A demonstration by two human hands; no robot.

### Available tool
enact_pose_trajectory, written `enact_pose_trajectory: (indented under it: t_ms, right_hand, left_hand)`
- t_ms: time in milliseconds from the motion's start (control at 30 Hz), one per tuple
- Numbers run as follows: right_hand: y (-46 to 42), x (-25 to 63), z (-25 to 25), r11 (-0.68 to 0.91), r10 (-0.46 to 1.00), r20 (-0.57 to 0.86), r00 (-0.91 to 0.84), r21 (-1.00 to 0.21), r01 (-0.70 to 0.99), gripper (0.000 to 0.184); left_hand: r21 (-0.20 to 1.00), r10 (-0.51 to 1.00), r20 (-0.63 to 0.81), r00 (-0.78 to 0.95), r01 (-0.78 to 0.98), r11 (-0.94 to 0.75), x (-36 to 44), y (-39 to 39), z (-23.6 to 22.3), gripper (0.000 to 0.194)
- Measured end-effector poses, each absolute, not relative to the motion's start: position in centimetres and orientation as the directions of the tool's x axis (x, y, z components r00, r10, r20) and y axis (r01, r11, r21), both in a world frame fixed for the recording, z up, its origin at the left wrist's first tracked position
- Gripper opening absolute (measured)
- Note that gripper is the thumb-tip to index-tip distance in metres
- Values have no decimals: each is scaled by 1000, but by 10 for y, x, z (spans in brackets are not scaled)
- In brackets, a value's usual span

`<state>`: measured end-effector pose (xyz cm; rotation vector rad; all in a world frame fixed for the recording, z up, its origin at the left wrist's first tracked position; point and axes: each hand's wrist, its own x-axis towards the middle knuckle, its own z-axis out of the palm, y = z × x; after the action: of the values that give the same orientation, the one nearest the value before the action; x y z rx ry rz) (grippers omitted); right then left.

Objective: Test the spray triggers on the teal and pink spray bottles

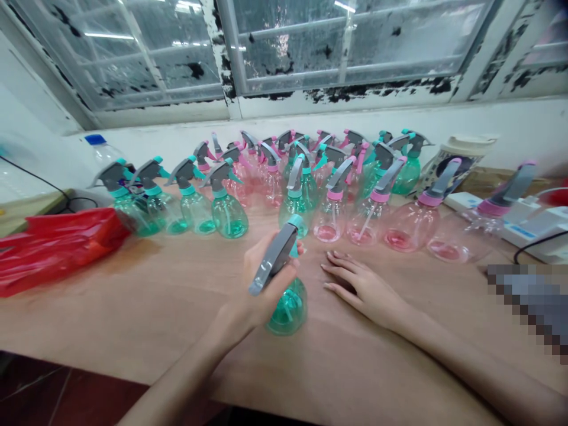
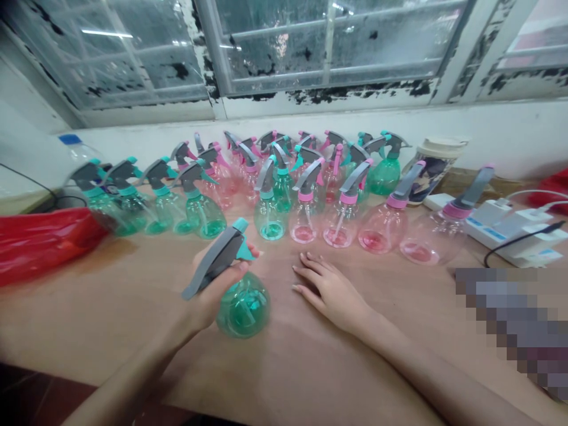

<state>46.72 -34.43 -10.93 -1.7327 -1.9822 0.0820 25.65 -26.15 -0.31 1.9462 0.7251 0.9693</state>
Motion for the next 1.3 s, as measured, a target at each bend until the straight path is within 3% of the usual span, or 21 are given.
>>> enact_pose_trajectory:
  t_ms: [133, 367, 1300]
  right_hand:
    - [-344, 467, -110, 183, 945, 320, -65, -357, 916, 43]
    - [-345, 467, -109, 193, 941, 333, -65, -368, 910, 41]
    - [-344, 470, -110, 207, 941, 318, -116, -270, 940, 45]
  left_hand:
    - [843, 759, 382, 527, 138, -520, 257, -262, -3, 15]
    - [849, 725, 367, 583, 108, -516, 254, -261, -4, 41]
    - [873, 744, 351, 568, 89, -479, 254, -262, -4, 37]
